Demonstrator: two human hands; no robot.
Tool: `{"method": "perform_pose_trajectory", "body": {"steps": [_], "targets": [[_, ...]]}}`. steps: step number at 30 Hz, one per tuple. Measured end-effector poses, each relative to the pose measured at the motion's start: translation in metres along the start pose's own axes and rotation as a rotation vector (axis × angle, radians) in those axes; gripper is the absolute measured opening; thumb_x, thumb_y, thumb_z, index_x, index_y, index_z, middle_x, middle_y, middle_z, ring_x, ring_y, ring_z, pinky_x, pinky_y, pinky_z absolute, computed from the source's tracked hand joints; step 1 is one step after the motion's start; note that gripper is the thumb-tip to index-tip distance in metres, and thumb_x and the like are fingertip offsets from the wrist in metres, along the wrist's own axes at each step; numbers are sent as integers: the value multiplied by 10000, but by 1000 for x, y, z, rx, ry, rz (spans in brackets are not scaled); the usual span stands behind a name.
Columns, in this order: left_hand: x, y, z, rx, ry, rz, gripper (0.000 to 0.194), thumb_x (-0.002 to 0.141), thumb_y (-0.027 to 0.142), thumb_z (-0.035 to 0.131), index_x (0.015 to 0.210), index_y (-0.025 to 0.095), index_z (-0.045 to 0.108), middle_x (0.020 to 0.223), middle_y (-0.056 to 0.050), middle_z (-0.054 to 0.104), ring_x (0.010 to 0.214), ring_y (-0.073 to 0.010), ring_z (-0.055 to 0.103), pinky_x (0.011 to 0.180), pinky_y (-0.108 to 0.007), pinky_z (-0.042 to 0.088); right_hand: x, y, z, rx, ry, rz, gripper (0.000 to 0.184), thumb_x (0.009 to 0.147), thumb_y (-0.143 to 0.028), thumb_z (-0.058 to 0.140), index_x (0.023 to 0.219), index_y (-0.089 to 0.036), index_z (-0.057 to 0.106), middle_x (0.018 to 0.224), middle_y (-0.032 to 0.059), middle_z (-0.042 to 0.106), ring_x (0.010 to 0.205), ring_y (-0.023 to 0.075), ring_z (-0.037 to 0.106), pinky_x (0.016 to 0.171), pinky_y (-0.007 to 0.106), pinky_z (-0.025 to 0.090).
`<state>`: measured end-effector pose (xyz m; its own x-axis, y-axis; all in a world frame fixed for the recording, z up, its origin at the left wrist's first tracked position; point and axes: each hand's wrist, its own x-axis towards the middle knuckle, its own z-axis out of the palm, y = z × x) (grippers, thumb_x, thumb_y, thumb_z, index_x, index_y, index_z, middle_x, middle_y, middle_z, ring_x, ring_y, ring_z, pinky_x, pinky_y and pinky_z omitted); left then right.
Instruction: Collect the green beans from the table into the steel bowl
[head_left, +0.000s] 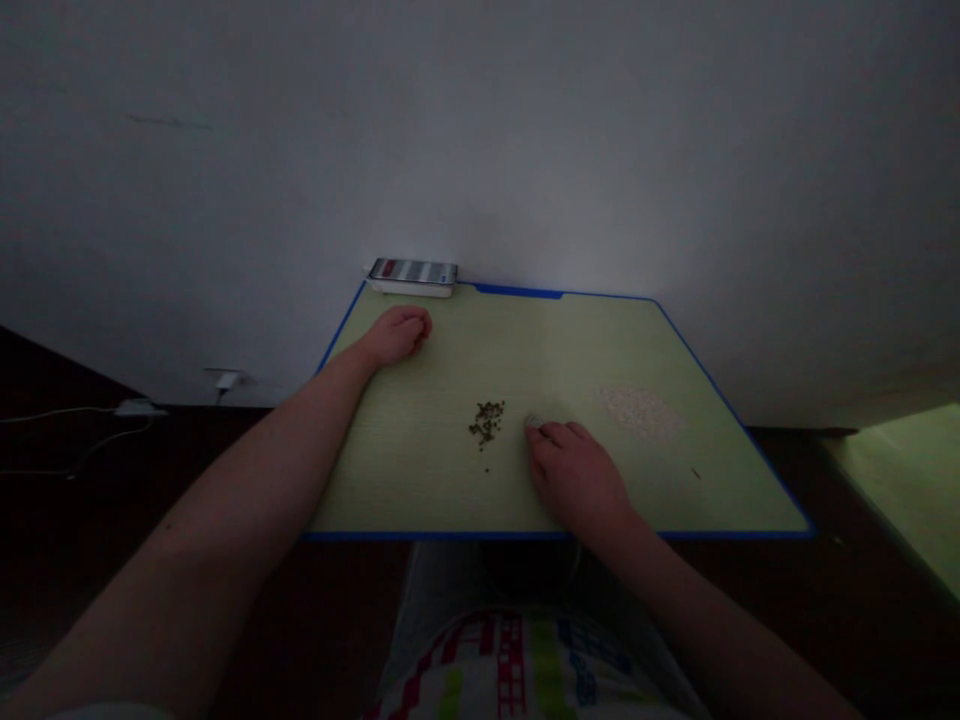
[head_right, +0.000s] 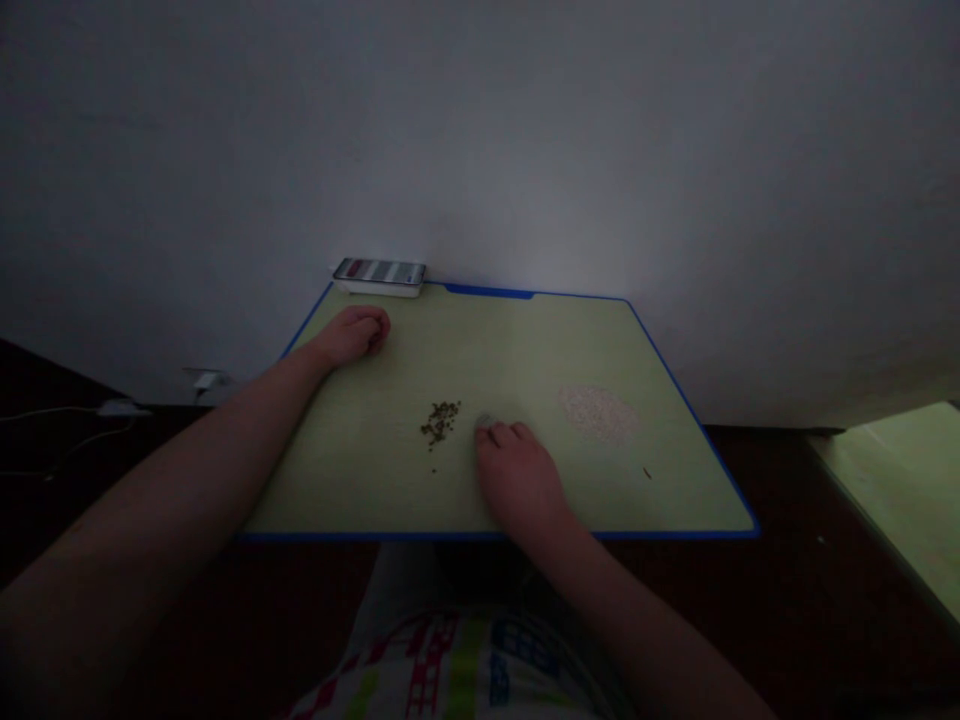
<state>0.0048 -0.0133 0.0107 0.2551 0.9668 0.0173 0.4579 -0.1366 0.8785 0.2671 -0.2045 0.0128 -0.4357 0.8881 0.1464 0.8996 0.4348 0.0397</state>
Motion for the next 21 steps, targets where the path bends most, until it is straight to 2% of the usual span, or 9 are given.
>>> {"method": "perform_pose_trajectory", "body": {"steps": [4,8,13,16,21], "targets": [[4,-7,0,-14,-18,13,106,620,199,389,589,187,490,426,23,420,419,-103,383,446,-241,268,-4,0,-2,19,-8,17,328,855,-104,493,1144,-77,644,1035,160,681,894,237,585,830,379,460],[5,-9,-1,-8,-20,24,109,630,208,391,595,186,492,432,26,424,421,-101,384,444,-239,266,-8,-17,-2,51,14,-76,300,848,-114,523,1120,-88,647,1006,137,678,874,222,572,822,346,459],[2,-5,-1,10,-16,33,105,632,202,392,582,185,483,433,25,424,427,-101,382,448,-240,277,11,-25,-6,33,-32,-77,272,851,-95,504,1078,-88,654,959,123,672,844,216,572,787,336,455],[2,-4,0,-14,-12,11,95,618,189,390,583,186,478,423,30,409,413,-98,370,438,-241,263,24,-10,-8,-9,-72,-8,256,850,-89,479,1023,-109,667,949,119,674,819,213,587,758,341,450],[4,-7,1,-38,-17,6,97,619,194,389,597,186,484,425,34,408,406,-94,368,433,-240,253,25,34,-9,-123,-54,148,224,838,-113,464,886,-131,682,824,107,670,711,202,596,678,331,436]]}}
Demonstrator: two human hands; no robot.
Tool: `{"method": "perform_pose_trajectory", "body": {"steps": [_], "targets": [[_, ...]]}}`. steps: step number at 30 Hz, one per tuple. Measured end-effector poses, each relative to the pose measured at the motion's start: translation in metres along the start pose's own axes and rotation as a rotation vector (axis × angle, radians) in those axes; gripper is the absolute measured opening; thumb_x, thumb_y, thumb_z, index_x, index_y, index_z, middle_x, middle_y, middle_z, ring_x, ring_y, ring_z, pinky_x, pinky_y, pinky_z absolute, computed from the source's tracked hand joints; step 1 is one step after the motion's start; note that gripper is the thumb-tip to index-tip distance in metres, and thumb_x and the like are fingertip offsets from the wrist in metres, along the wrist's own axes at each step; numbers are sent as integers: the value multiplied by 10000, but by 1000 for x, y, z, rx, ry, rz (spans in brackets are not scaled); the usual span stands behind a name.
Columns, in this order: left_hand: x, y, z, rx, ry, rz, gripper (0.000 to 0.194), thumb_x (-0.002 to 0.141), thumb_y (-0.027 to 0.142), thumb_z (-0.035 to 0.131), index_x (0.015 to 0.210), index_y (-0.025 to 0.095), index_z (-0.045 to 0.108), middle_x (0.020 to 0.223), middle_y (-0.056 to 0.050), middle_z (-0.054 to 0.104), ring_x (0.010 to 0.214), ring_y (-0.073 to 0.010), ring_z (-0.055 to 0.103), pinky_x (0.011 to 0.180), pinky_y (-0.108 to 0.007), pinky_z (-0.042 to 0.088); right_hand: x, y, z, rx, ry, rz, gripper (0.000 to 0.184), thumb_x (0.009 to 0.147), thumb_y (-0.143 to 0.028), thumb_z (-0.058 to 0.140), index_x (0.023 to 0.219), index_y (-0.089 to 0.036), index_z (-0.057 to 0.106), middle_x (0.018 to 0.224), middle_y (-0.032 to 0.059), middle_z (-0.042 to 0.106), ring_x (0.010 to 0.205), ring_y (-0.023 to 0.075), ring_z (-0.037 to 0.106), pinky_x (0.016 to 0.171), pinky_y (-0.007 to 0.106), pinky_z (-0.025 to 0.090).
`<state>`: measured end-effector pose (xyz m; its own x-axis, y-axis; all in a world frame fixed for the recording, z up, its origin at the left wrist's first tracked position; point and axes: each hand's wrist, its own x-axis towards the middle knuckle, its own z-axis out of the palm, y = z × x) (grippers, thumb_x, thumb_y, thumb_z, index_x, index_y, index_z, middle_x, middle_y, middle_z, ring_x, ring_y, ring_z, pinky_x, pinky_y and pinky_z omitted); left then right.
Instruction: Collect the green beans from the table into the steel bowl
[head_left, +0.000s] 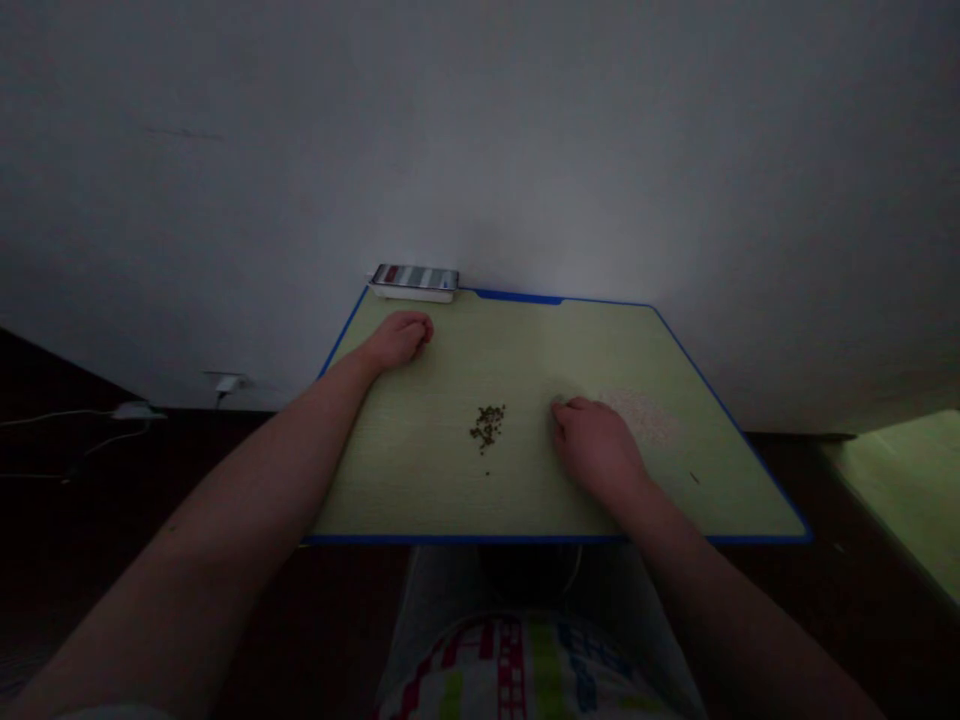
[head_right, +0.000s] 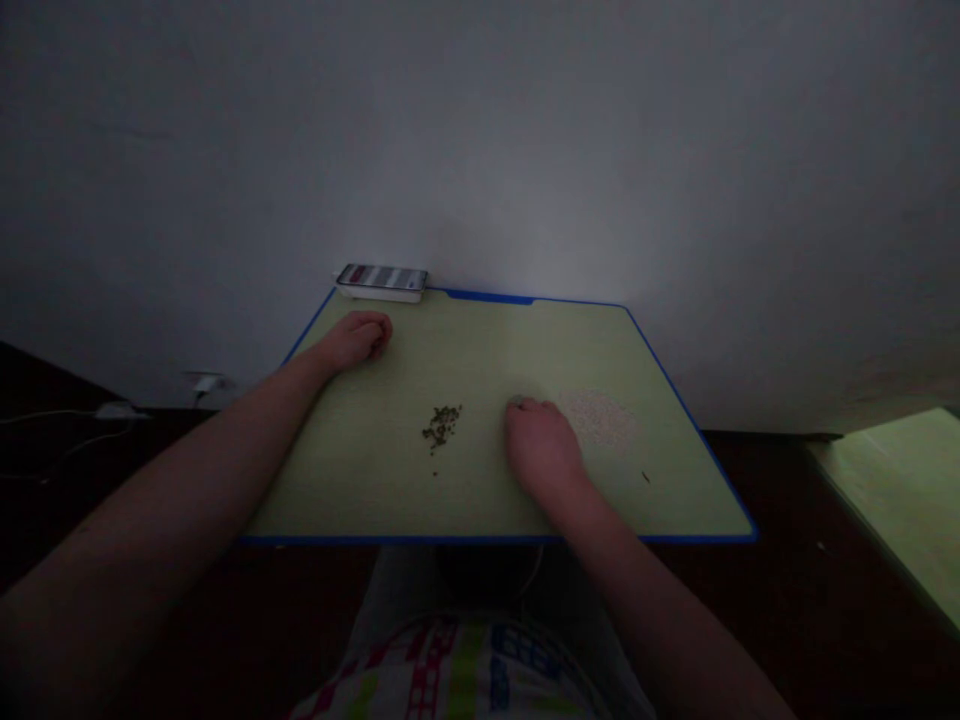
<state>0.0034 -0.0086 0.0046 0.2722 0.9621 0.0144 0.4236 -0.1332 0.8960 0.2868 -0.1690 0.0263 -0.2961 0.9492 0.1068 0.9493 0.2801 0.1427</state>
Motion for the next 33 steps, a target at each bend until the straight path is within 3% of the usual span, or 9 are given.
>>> {"method": "perform_pose_trajectory", "body": {"steps": [5,8,13,16,22,33], "targets": [[0,1,0,28,9,9,106,623,198,390,600,185,493,430,32,417,412,-97,382,436,-243,263,-3,30,1,-53,-4,59,261,831,-137,458,926,-110,700,774,111,669,689,223,607,642,332,440],[-1,3,-1,45,7,6,106,619,196,390,594,186,493,425,34,416,412,-100,389,435,-242,269,-5,32,-1,-39,99,43,334,831,-117,446,1064,-84,683,834,119,688,742,230,620,708,341,460],[-3,5,0,67,15,13,112,625,196,387,581,185,489,424,28,430,421,-99,385,440,-240,279,-6,19,-12,191,211,-3,311,876,-170,454,1072,-140,693,921,85,713,805,206,641,747,314,481],[-3,5,0,66,18,11,111,626,197,387,587,183,490,426,29,424,422,-99,387,441,-239,272,-14,5,-17,299,226,-124,293,875,-164,468,1060,-147,694,943,77,717,840,195,639,771,311,490],[-3,7,1,44,13,0,106,620,188,386,603,180,490,436,32,412,423,-101,395,446,-243,280,-44,-22,-8,362,159,-389,312,852,-135,481,1098,-117,672,997,108,708,875,211,613,791,346,508],[-2,2,1,20,6,-4,105,620,181,383,613,180,488,426,36,399,415,-97,380,444,-241,265,-34,-35,-7,390,177,-507,288,841,-138,507,1074,-100,671,944,87,719,797,212,590,760,344,504]]}}
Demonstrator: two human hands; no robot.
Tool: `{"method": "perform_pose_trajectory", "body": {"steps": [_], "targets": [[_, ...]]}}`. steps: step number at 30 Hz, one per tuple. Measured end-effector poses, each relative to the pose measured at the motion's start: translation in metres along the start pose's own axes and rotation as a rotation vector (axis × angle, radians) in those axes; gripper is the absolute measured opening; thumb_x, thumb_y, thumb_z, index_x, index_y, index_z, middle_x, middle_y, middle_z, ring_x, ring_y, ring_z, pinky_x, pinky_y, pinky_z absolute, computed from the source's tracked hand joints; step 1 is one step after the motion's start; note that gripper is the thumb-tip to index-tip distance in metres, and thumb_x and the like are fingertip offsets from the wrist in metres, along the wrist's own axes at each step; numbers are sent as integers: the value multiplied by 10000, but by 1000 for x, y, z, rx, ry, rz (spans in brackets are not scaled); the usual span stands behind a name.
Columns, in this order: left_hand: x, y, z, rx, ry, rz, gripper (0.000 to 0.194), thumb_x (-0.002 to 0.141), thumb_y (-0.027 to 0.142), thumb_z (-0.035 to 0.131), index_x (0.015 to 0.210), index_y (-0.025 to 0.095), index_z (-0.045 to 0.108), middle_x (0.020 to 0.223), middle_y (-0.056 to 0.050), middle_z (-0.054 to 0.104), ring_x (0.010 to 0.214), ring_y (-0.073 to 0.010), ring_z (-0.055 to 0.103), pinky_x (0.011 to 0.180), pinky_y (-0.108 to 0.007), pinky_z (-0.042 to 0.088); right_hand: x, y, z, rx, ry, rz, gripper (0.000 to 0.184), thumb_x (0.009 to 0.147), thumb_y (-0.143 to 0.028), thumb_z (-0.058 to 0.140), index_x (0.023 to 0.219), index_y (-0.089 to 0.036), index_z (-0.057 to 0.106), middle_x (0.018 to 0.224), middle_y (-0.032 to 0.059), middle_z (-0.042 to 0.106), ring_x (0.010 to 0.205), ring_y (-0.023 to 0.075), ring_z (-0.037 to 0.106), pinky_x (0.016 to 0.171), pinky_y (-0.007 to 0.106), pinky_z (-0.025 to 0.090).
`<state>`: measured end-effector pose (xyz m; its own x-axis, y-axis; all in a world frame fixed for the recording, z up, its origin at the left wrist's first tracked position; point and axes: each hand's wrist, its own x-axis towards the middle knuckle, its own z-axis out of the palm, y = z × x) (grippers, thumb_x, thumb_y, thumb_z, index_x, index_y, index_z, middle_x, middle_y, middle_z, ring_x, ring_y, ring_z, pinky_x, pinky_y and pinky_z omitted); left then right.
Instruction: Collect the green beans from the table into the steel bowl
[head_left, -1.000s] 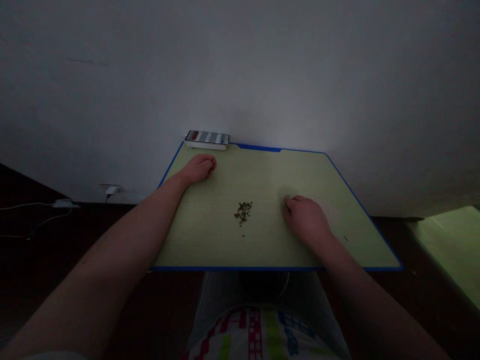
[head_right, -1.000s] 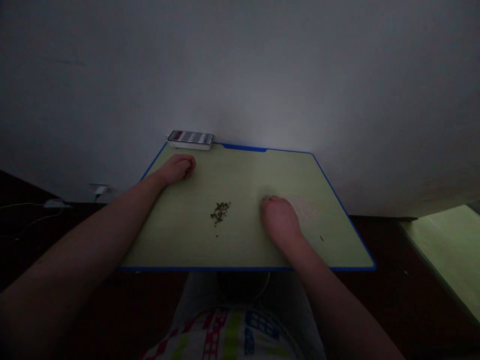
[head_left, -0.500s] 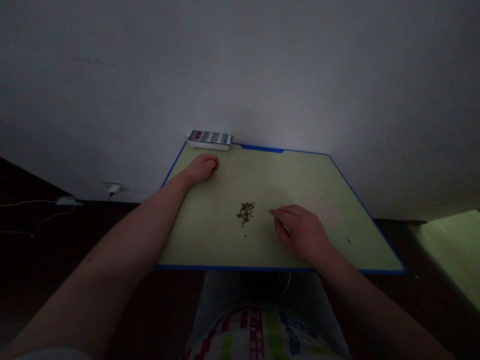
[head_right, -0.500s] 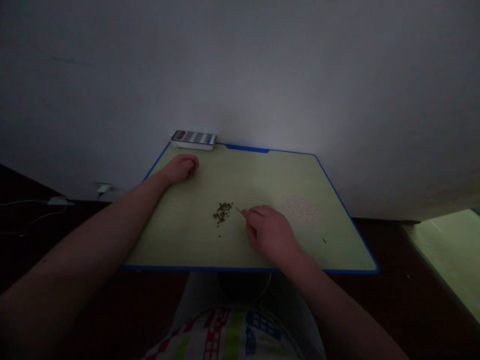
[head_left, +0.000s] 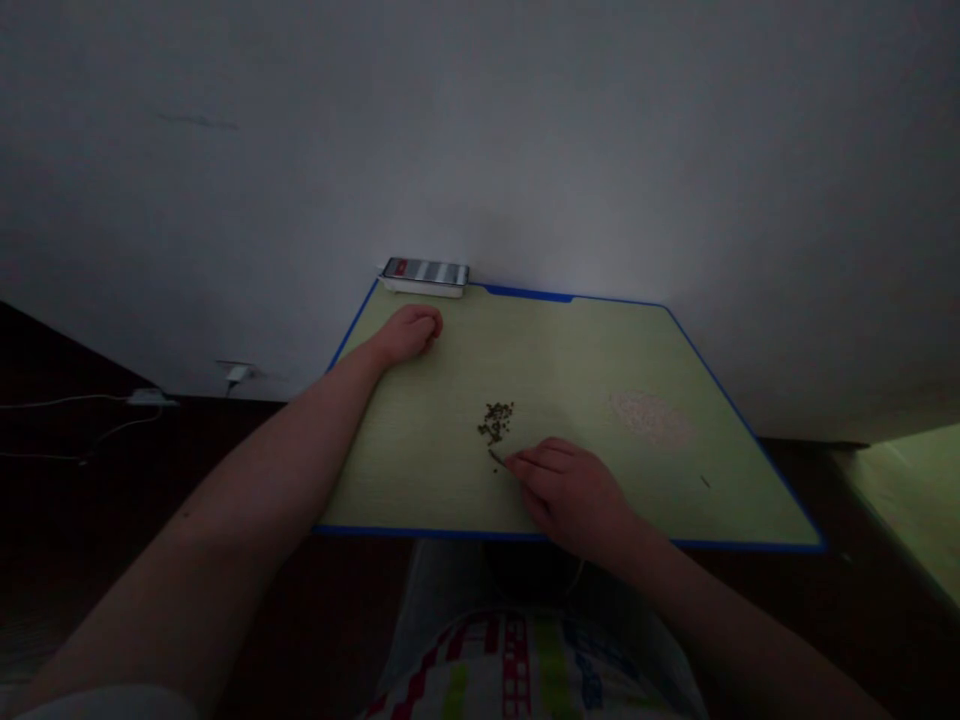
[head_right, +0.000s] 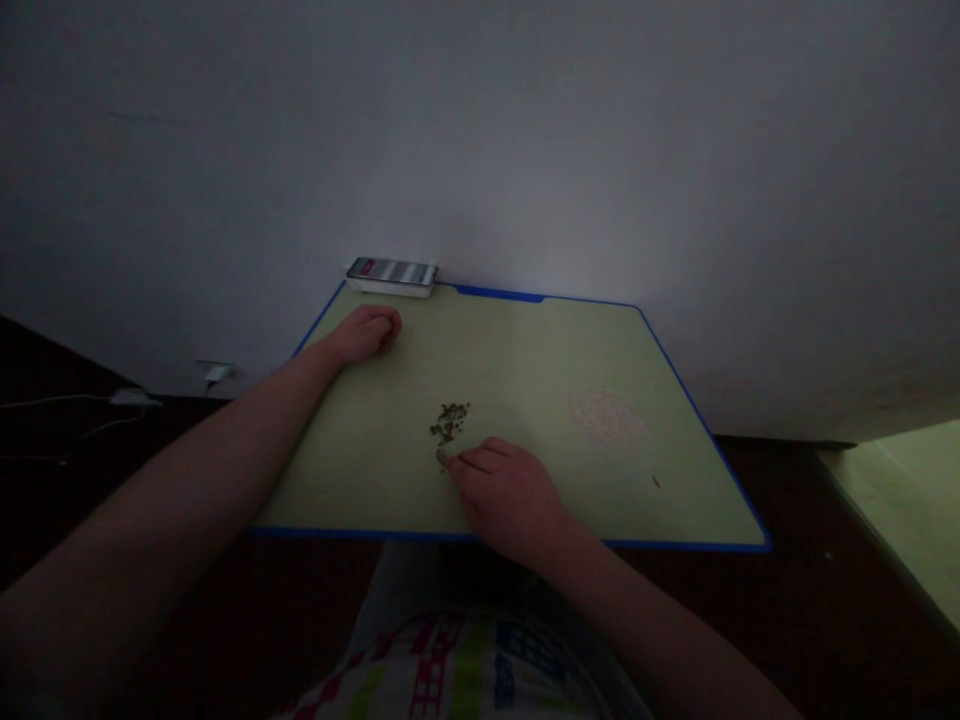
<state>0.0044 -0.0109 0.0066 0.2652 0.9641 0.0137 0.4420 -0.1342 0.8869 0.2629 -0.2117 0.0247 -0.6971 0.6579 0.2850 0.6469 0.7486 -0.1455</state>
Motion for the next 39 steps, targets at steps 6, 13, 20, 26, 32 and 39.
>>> {"method": "perform_pose_trajectory", "body": {"steps": [6,13,20,26,32,39], "targets": [[-1,3,0,4,14,-1,102,623,182,384,603,176,484,423,39,388,405,-92,378,440,-239,266,-1,-2,5,-43,25,7,288,833,-122,518,1072,-82,673,933,103,722,801,219,597,761,347,509],[0,2,0,5,1,9,104,627,186,385,593,177,483,427,38,401,406,-89,382,437,-236,268,-7,10,5,-80,88,87,282,824,-120,528,1054,-84,687,944,107,726,812,229,604,757,358,514],[-1,4,0,11,14,5,105,621,176,387,583,177,485,415,32,408,400,-92,381,435,-238,270,3,10,5,-43,46,-45,297,849,-123,484,1073,-128,678,944,80,729,786,196,603,750,331,512],[-3,7,0,17,9,-6,105,631,172,387,586,180,482,414,30,395,407,-95,373,439,-240,263,-2,5,4,2,40,-86,264,838,-143,517,1047,-127,679,928,81,732,775,202,616,739,343,510],[-4,10,1,12,19,-19,98,619,170,387,577,182,474,420,27,397,410,-98,381,439,-241,267,-2,12,-1,165,116,22,277,853,-127,482,1042,-136,685,936,79,733,791,183,632,754,333,513],[0,2,0,11,7,1,104,622,192,388,595,182,488,421,29,401,410,-101,381,438,-240,263,10,17,-3,264,60,36,271,836,-119,490,998,-156,704,878,62,737,781,170,640,746,314,517]]}}
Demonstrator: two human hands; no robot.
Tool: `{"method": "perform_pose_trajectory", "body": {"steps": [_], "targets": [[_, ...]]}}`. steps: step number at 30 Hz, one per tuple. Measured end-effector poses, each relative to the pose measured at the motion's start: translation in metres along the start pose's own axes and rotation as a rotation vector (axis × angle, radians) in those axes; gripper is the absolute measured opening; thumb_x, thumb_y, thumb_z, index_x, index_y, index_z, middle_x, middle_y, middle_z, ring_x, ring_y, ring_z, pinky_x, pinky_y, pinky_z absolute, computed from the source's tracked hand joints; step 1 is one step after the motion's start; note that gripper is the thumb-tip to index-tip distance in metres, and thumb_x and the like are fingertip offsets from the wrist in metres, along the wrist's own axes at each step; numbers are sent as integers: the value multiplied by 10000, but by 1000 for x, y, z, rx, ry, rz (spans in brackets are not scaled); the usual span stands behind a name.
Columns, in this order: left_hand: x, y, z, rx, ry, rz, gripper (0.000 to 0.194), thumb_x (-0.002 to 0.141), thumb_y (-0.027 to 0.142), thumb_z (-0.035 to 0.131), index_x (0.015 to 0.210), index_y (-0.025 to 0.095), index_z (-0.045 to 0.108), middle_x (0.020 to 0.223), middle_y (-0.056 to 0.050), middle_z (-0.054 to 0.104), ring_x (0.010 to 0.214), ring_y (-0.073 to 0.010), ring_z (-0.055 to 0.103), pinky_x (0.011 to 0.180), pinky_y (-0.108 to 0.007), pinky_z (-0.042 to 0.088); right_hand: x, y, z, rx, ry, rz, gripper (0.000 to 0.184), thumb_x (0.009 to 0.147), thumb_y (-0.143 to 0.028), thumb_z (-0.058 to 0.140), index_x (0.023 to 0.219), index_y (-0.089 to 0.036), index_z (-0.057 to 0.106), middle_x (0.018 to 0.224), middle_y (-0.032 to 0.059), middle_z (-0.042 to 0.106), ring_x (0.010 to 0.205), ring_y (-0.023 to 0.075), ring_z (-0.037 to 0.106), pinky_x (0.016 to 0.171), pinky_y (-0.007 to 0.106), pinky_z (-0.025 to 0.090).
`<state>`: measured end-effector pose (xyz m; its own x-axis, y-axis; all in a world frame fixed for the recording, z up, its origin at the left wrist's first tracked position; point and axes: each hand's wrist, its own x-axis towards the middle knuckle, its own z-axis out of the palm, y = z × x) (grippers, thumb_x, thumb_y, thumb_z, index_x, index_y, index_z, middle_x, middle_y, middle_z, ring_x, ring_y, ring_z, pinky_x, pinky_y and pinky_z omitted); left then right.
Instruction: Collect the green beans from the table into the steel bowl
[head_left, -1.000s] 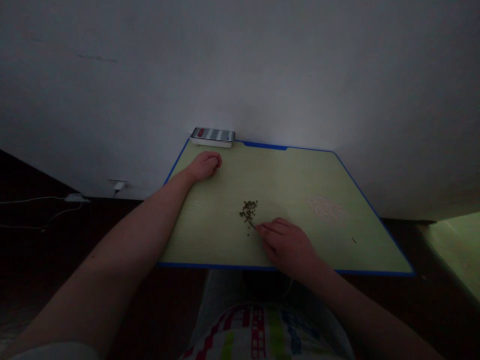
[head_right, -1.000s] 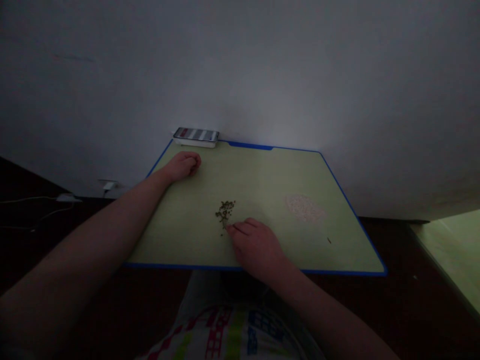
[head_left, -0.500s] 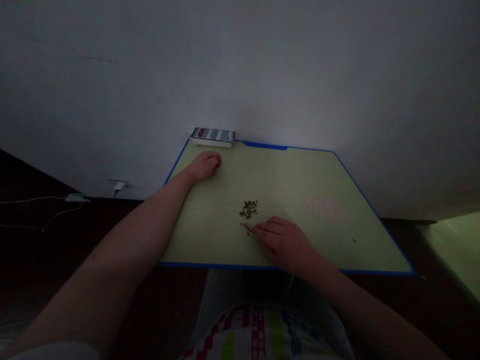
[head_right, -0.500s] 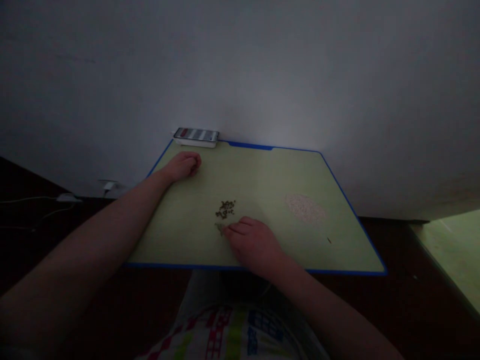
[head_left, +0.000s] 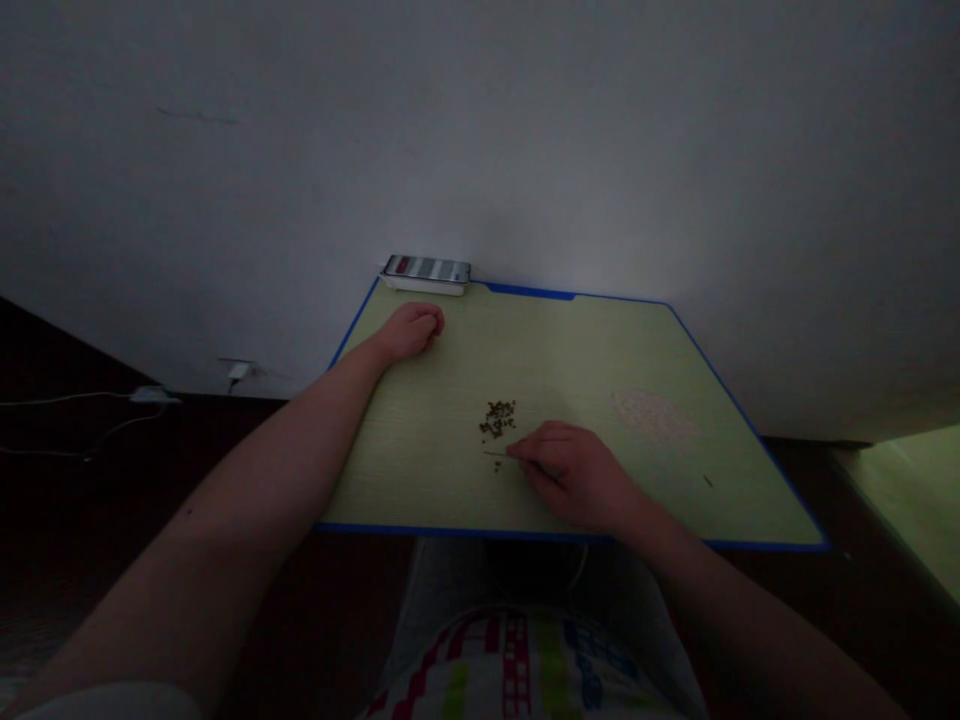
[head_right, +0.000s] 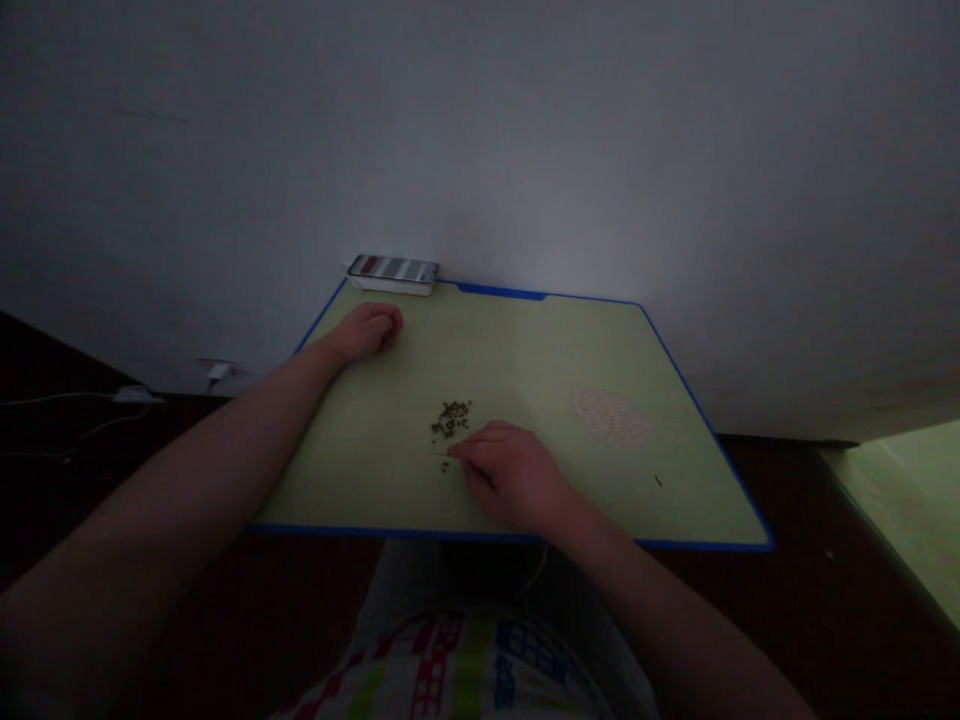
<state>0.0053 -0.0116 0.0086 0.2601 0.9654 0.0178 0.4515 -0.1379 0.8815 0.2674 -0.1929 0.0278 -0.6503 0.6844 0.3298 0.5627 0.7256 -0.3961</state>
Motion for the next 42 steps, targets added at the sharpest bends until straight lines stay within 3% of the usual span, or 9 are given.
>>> {"method": "perform_pose_trajectory", "body": {"steps": [7,14,19,26,35,42], "targets": [[0,-2,-1,-13,-7,-3,100,618,190,392,609,183,491,430,33,411,405,-96,388,435,-239,267,-2,-18,14,-225,-85,-150,315,841,-112,482,1099,-123,662,947,96,722,803,194,606,738,336,507],[0,-1,1,-29,3,-6,103,618,183,387,596,181,488,417,38,401,391,-92,380,422,-239,266,-9,-11,14,-370,-85,-16,262,834,-127,525,1046,-116,678,930,109,718,809,212,597,740,343,493],[-1,1,1,-17,2,2,101,625,180,393,596,181,489,411,35,400,402,-95,380,431,-240,265,-8,-1,12,-285,-24,-49,277,851,-140,497,1056,-123,682,951,84,724,809,197,604,765,337,494],[-1,0,1,-33,-4,-1,92,622,181,393,593,186,480,424,36,403,401,-92,377,437,-242,258,-2,-4,15,-220,-34,-99,271,838,-149,514,1047,-139,687,955,59,726,792,186,610,736,321,495],[-2,2,1,-27,-16,-7,98,630,171,392,584,188,477,424,36,390,402,-93,366,432,-240,253,4,2,15,-216,-36,-37,310,844,-139,499,1094,-151,681,967,73,729,829,187,621,785,328,498],[-2,2,0,1,-3,9,96,626,175,394,591,183,483,431,36,402,411,-94,385,439,-237,271,6,2,13,-125,-34,-142,304,831,-113,498,1068,-166,681,976,59,730,840,164,635,802,320,495]]}}
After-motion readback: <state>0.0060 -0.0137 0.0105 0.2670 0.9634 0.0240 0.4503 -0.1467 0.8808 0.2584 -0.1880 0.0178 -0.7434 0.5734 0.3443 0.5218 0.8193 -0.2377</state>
